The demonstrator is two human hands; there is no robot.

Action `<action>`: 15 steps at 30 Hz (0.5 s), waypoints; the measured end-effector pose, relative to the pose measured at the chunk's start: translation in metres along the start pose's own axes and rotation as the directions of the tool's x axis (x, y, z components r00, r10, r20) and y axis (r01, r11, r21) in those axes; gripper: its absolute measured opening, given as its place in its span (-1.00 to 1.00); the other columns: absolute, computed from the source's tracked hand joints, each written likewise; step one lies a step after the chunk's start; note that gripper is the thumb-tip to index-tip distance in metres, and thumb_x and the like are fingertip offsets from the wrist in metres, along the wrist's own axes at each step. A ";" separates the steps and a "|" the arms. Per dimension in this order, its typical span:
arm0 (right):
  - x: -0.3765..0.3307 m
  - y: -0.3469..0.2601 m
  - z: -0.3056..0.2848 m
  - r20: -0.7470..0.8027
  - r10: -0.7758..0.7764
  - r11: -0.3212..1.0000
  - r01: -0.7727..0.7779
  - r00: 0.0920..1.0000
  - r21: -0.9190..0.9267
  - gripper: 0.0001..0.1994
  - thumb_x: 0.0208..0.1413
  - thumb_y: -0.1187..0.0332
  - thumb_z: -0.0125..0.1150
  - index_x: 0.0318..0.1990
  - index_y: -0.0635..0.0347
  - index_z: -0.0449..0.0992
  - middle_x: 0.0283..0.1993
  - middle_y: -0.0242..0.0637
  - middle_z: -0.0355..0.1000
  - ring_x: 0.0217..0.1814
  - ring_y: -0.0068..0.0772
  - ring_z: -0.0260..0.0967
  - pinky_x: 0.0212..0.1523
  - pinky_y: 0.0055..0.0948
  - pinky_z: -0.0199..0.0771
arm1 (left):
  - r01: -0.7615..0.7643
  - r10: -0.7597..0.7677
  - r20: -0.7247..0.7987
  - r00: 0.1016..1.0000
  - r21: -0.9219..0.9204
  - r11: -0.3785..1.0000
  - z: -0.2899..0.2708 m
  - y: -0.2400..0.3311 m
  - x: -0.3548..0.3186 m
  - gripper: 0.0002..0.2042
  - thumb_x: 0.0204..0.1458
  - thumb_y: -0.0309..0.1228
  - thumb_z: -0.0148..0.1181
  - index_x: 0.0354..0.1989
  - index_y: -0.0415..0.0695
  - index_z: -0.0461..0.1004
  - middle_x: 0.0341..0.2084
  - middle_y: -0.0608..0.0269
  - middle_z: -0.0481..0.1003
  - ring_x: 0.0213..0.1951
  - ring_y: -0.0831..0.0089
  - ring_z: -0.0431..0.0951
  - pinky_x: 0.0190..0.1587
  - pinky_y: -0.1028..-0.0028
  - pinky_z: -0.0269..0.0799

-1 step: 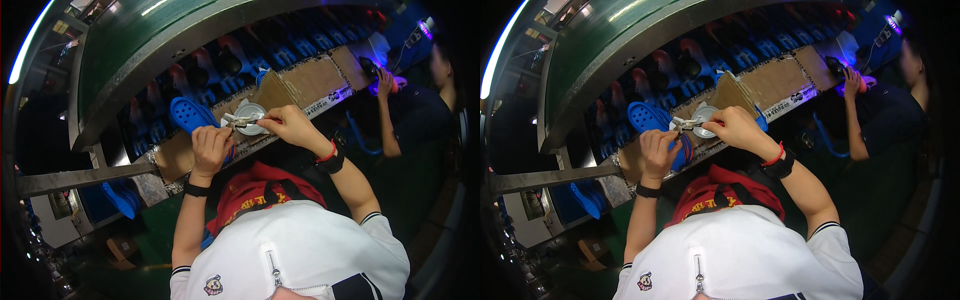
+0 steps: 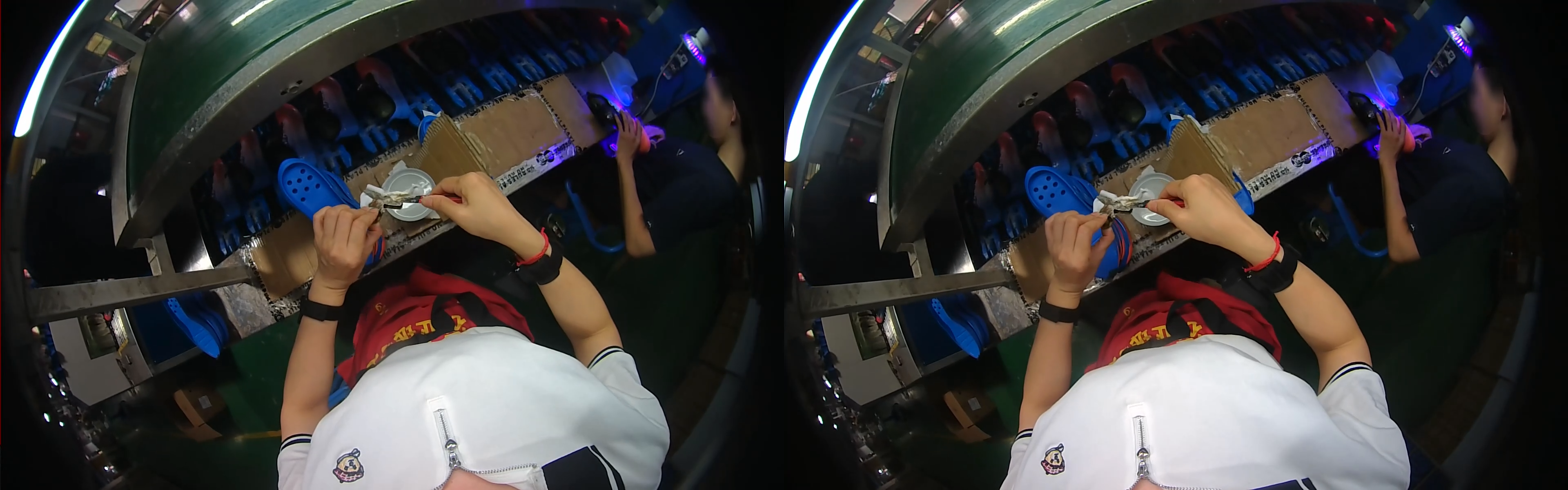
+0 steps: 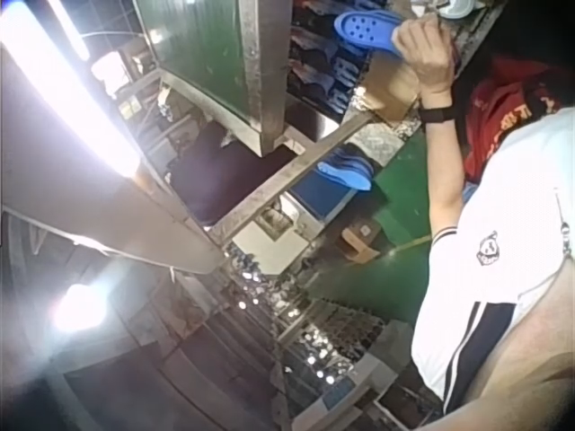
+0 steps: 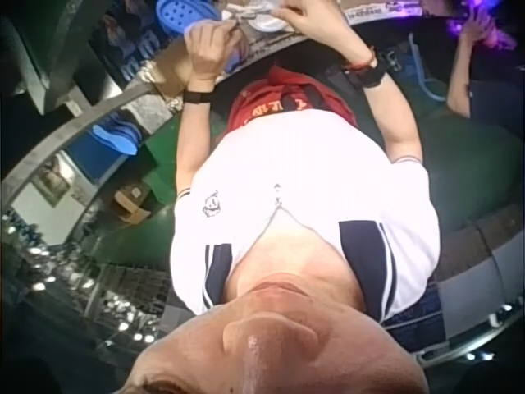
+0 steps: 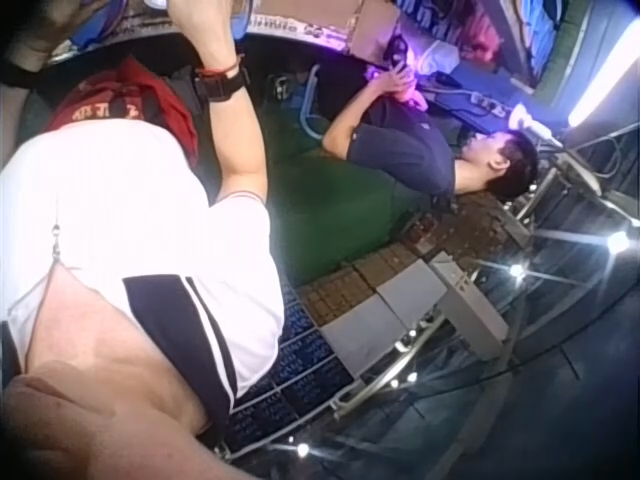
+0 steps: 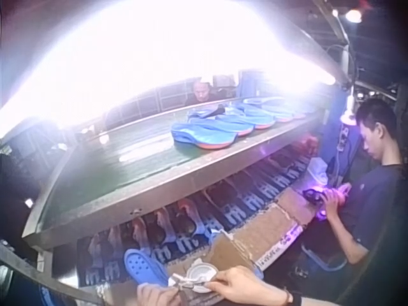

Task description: Applying glue to shoe insoles and other components on a factory assembly line.

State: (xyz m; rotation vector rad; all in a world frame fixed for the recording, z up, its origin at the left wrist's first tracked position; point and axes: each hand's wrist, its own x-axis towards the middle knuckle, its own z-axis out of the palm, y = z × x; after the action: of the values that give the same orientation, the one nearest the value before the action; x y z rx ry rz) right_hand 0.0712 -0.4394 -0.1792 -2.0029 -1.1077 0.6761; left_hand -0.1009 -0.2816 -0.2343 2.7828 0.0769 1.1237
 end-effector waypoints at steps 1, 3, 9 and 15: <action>-0.001 0.000 0.000 -0.004 0.004 1.000 -0.004 1.000 -0.013 -0.72 0.01 0.22 0.20 -0.43 0.32 0.58 -0.65 -0.02 0.37 -0.61 -0.07 0.34 -0.52 -0.23 0.24 | 0.001 -0.001 -0.001 1.000 0.001 1.000 0.000 0.000 0.000 -0.71 -0.33 -0.53 0.31 -0.33 -0.14 0.46 -0.44 0.31 0.44 -0.34 0.34 0.44 -0.20 0.31 0.28; -0.003 0.002 0.001 -0.009 0.008 1.000 -0.008 1.000 -0.027 -0.72 0.01 0.22 0.20 -0.42 0.32 0.58 -0.65 -0.01 0.36 -0.61 -0.06 0.34 -0.53 -0.23 0.23 | 0.019 -0.019 -0.019 1.000 -0.033 0.999 0.001 0.002 0.003 -0.71 -0.37 -0.61 0.32 -0.38 -0.11 0.45 -0.49 0.35 0.44 -0.40 0.34 0.42 -0.26 0.31 0.28; -0.009 0.008 0.003 -0.040 -0.002 1.000 0.001 0.999 -0.022 -0.72 0.01 0.22 0.19 -0.41 0.31 0.59 -0.64 -0.02 0.37 -0.62 -0.05 0.33 -0.54 -0.23 0.24 | 0.041 -0.041 0.002 0.999 -0.011 0.999 0.003 0.000 -0.003 -0.72 -0.33 -0.55 0.29 -0.35 -0.13 0.46 -0.45 0.30 0.43 -0.34 0.34 0.44 -0.20 0.33 0.28; -0.009 0.017 0.005 -0.131 -0.009 1.000 0.009 0.991 0.002 -0.77 0.06 0.31 0.20 -0.32 0.36 0.57 -0.54 -0.19 0.50 -0.56 -0.46 0.41 -0.50 -0.47 0.31 | -0.025 0.029 -0.048 0.998 0.089 0.996 -0.003 -0.003 -0.004 -0.73 -0.27 -0.52 0.33 -0.31 -0.11 0.47 -0.40 0.33 0.46 -0.31 0.37 0.43 -0.19 0.31 0.25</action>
State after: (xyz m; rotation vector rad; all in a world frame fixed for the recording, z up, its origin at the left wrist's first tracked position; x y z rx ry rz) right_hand 0.0709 -0.4518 -0.1950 -2.0082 -1.0365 0.5332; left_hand -0.1054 -0.2785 -0.2354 2.8414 0.0970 1.2245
